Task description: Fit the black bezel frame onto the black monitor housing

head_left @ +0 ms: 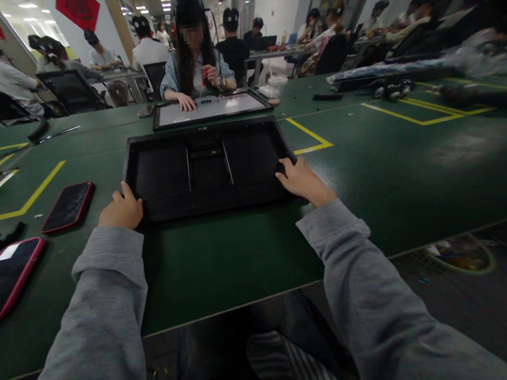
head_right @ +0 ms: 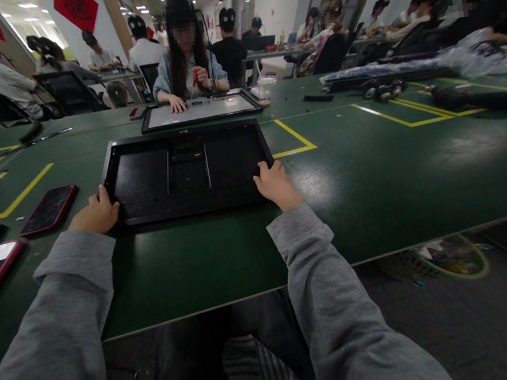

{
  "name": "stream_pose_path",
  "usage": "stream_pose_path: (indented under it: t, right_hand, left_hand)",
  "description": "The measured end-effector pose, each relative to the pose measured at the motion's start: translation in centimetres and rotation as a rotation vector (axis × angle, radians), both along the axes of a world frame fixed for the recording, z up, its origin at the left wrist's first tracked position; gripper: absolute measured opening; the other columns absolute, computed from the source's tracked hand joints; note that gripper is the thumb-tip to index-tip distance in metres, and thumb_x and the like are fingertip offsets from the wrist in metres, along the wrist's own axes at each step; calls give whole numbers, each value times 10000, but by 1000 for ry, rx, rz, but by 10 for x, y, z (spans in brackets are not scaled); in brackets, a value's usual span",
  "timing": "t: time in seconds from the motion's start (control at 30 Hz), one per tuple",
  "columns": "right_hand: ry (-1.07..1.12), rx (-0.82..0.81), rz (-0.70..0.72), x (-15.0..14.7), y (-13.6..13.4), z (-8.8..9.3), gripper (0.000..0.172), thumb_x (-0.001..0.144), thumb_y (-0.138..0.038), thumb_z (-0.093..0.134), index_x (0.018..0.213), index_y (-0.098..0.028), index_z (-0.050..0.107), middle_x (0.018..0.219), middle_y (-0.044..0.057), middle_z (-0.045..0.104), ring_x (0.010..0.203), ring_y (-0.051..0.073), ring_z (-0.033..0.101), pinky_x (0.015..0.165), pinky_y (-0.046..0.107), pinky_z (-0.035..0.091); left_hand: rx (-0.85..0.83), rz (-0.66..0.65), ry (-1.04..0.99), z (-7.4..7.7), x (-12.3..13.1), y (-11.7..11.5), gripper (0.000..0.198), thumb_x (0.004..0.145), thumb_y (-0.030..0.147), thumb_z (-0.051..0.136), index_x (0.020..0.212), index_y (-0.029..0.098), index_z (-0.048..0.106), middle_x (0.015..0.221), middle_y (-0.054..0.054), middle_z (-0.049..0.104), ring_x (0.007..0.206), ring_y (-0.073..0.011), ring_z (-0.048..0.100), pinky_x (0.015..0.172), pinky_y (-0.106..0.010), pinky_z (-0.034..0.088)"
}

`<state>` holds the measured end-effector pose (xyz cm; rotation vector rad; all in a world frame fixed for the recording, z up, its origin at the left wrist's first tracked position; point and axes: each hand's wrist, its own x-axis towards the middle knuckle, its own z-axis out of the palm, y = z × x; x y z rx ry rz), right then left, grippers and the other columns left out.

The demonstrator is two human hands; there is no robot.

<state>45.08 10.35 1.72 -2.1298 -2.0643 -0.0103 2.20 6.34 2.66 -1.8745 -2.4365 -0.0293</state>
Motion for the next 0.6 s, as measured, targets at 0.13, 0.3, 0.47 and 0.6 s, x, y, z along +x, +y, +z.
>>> stream_pose_path:
  t: [0.13, 0.3, 0.47, 0.6]
  right_hand:
    - [-6, -4, -1, -1, -2, 2, 556, 1008, -347, 426, 1500, -90, 417, 1357, 288, 477, 1249, 390, 536, 996, 483, 447]
    - [-11, -12, -3, -3, -3, 4, 556, 1012, -359, 412, 1504, -100, 413, 1361, 286, 469, 1247, 393, 540, 993, 480, 448]
    - [2, -18, -8, -3, -3, 4, 556, 1013, -351, 413, 1510, -100, 407, 1364, 286, 467, 1265, 393, 529, 1001, 478, 445]
    - [1, -18, -4, -1, -1, 2, 573, 1015, -381, 409, 1513, -97, 402, 1361, 283, 466, 1255, 391, 532, 1005, 497, 445]
  left_hand:
    - [2, 1, -2, -1, -1, 1, 768, 976, 411, 263, 1606, -8, 127, 1462, -355, 432, 1246, -437, 570, 1023, -557, 439]
    - [-8, -5, 0, -1, -2, 1, 774, 977, 418, 263, 1606, -10, 119, 1465, -358, 427, 1239, -445, 572, 1020, -563, 438]
    - [-18, 3, 0, 2, 0, 0, 766, 978, 410, 262, 1611, 2, 117, 1464, -352, 430, 1238, -440, 574, 1019, -566, 439]
    - [-2, -5, -6, 0, 0, 0, 769, 971, 404, 262, 1606, -9, 128, 1457, -358, 432, 1230, -459, 574, 1009, -583, 441]
